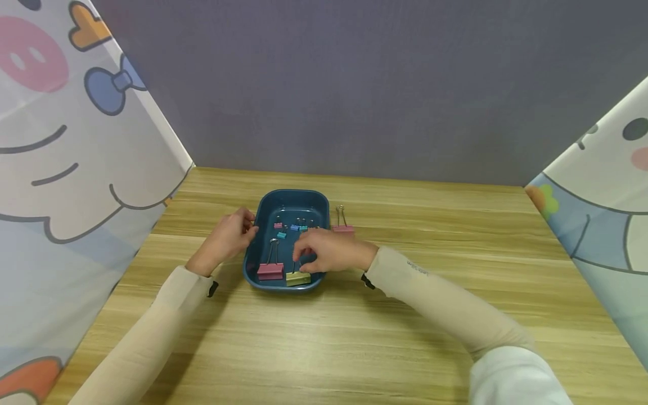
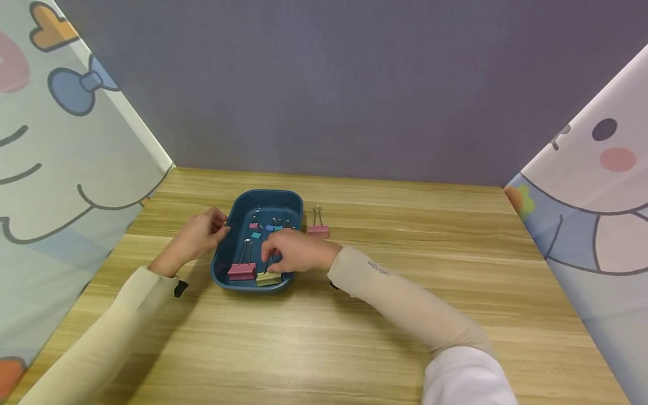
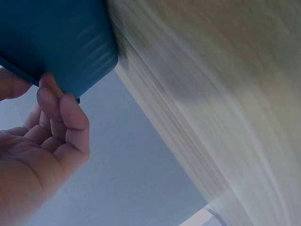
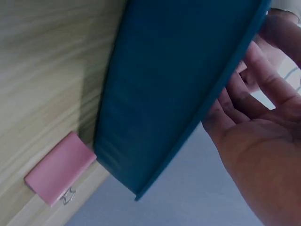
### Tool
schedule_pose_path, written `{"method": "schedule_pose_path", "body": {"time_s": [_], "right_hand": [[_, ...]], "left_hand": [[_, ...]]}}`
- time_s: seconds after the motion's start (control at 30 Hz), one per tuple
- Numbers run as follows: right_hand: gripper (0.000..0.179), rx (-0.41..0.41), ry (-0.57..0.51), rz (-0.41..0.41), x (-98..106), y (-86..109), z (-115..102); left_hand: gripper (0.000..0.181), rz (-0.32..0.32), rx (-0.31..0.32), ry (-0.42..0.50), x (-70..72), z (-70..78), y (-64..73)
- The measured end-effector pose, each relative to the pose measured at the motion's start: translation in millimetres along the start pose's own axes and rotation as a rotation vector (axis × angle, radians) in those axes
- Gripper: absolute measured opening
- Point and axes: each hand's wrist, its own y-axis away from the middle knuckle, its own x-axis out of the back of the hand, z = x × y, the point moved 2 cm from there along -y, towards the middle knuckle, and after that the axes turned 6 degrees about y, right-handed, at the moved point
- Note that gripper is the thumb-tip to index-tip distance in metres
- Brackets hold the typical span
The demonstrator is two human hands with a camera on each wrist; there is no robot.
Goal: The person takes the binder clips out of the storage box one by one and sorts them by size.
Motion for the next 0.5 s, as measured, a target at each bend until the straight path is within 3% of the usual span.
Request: {"method": "schedule_pose_path", "body": {"time_s": [0.5], "right_hand": [[0.014, -0.001, 0.101, -0.095, -16, -10.5, 2]], "left_hand": [[0.023, 0.021, -0.013, -0.004, -0.9, -0.5, -0.2]]}}
